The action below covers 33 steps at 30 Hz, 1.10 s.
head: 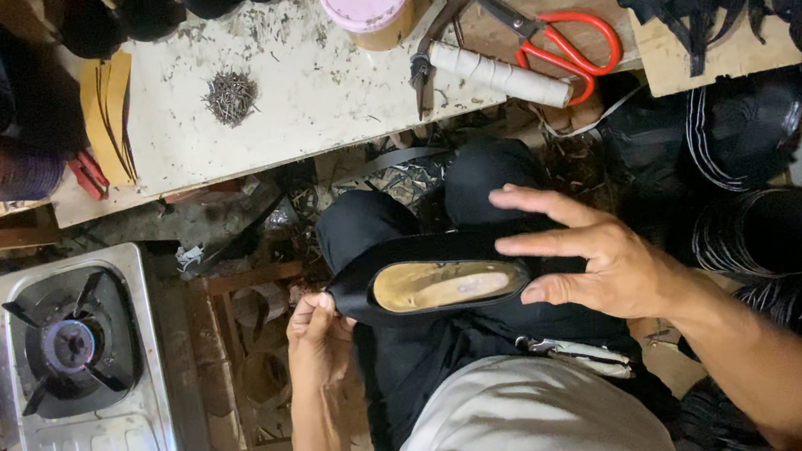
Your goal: The person sits at a cluttered workbench and lasts a shoe: they pull the black fabric upper over a wooden shoe last on their lap, hammer the upper to shape it, trim excess material with pliers, apply adhesive with a brush, and press and smooth the upper around the last. A gas burner sits beside them, likely for heating adhesive or tools.
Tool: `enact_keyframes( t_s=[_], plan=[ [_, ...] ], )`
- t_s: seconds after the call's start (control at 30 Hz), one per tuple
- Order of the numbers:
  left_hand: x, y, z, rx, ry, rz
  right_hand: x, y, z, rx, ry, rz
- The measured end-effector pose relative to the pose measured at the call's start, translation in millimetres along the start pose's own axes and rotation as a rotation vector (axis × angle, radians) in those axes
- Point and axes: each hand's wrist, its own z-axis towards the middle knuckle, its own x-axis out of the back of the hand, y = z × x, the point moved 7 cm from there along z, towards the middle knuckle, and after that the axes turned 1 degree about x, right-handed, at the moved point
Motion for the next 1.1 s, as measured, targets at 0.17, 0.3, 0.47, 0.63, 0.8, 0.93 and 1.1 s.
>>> enact_keyframes(
  t_s=[0.17,0.3,0.47,0.63,0.8,0.93,1.1],
  plan=[
    [-1,7,2,0.032,-0.038,0.047,2,-11,3,0.070,0.063,-0.023],
    [0,13,6,0.048,-0.044,0.073,1,-12,0,0.060,0.190,-0.008],
    [-1,13,5,0.051,-0.063,0.063,2,0,-6,0.067,0.221,-0.011],
    [-6,-1,5,0.023,-0.086,-0.031,7,58,-16,-0.217,0.242,0.207],
    [-17,-15,6,0.018,-0.051,-0.081,9,95,-15,-0.097,0.190,0.129],
    [-32,-14,2,0.021,0.007,-0.043,12,112,-17,-0.257,0.218,-0.009],
    [-58,-2,-17,0.003,0.068,-0.022,3,38,-25,-0.054,0.506,-0.543]
  ],
)
